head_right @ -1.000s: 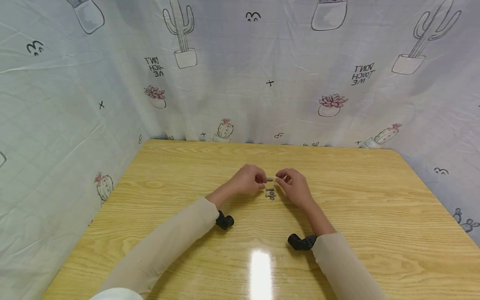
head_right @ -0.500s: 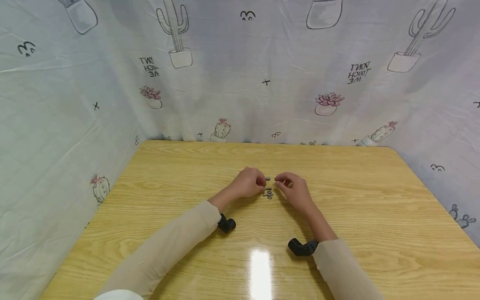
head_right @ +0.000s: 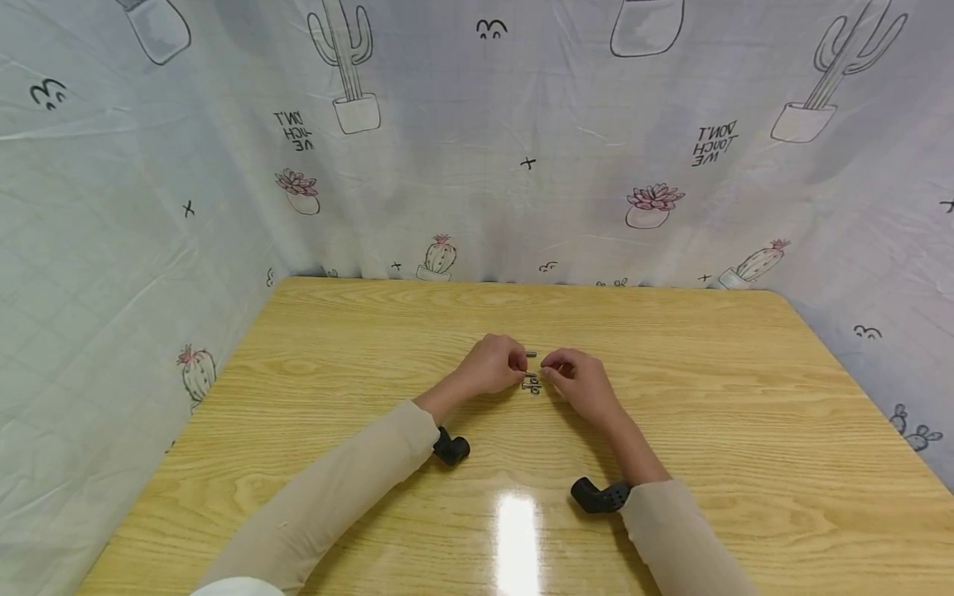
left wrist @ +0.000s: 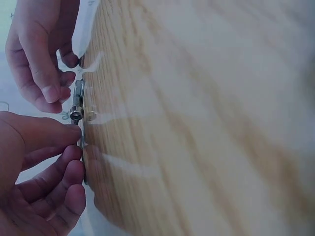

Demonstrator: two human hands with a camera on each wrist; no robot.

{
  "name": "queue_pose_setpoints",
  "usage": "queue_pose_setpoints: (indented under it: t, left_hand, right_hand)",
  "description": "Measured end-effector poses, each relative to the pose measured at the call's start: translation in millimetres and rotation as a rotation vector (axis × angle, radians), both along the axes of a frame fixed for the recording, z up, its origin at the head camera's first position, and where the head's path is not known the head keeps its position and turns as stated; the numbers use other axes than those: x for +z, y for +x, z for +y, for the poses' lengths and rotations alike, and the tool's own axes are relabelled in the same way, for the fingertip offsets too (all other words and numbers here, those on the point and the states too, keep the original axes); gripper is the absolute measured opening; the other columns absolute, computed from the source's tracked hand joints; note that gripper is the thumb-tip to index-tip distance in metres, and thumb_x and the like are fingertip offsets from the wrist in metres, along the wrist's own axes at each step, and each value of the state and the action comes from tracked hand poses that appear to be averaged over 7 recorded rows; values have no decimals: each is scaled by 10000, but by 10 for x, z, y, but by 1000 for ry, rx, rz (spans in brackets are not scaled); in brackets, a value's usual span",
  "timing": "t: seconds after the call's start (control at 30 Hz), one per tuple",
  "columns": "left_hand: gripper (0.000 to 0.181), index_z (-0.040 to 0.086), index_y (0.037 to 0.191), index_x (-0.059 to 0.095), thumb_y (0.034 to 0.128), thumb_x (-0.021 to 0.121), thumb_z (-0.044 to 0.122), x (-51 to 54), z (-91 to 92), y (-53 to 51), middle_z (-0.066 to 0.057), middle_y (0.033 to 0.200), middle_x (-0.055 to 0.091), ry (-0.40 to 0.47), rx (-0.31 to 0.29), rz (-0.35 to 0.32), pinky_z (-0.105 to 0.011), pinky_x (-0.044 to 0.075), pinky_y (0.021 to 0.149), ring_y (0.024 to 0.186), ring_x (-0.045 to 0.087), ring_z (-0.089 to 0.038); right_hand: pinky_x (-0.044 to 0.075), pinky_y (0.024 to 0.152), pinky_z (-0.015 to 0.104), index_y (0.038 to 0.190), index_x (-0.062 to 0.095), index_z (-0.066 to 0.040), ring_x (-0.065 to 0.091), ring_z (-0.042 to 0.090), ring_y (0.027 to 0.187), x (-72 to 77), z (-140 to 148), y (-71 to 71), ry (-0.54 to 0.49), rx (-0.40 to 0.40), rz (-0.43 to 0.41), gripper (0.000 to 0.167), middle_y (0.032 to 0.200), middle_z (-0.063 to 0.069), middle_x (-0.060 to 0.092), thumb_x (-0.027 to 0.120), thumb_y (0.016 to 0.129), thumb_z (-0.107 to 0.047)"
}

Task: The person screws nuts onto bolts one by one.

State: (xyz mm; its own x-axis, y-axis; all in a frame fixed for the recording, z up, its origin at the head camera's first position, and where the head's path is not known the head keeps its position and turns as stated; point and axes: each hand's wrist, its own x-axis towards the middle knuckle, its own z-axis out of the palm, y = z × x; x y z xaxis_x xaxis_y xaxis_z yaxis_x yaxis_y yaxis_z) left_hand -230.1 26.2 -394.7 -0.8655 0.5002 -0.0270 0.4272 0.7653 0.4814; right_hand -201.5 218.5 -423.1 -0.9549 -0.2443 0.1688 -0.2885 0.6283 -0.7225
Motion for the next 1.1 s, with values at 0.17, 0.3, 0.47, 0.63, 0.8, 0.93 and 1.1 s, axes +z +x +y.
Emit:
queue_pose_setpoints:
  t: [0.17,0.3,0.47,0.63,0.8,0.93,1.1]
  left_hand:
    - [79,174,844,694,910,655,154,14,-39,-2,36,894,683,56,33,-20,-245,476,663,761,589,-113]
    - [68,173,852,692,897,660,134,18,-78,-3,41,884,675,113,53,-33,-228,462,657,757,581,-108]
    - [65,163,825,693,876,692,122,14,-122,9,35,849,686,170,62,-31,-293,487,860,746,593,-102]
    - [49,147,834,699,872,703,116,21,-167,44,24,824,694,236,58,-61,-312,485,901,745,606,-94]
    - [50,130,862,704,878,688,85,25,-220,88,4,831,696,299,42,-72,-208,492,699,737,610,-86]
    - [52,125,873,697,876,679,77,28,-259,131,7,827,689,326,26,-50,-175,490,675,729,608,-70]
    - [31,103,902,698,878,679,101,41,-306,187,16,823,675,352,23,-44,-163,496,658,718,600,-57]
  right_hand:
    - [478,672,260,1008,710,-88,577,153,768,25,-21,0,16,22,-13,126,964,84,707,653,931,-169]
    - [497,686,276,989,719,-96,607,155,790,48,-34,-15,40,50,-35,107,959,78,712,659,927,-159]
    - [511,682,267,958,725,-103,628,141,790,72,-45,-35,64,80,-51,85,918,67,711,676,914,-156]
    - [504,663,244,948,723,-103,614,110,764,94,-58,-49,88,90,-62,74,880,47,701,692,898,-148]
    - [489,629,237,955,721,-98,597,115,746,97,-86,-78,103,94,-78,74,871,49,694,690,898,-134]
    - [481,627,259,965,721,-95,579,136,739,107,-111,-93,111,102,-79,77,875,61,689,674,910,-123]
    - [485,655,287,991,724,-91,582,142,749,101,-141,-115,122,117,-58,101,911,70,693,653,925,-120]
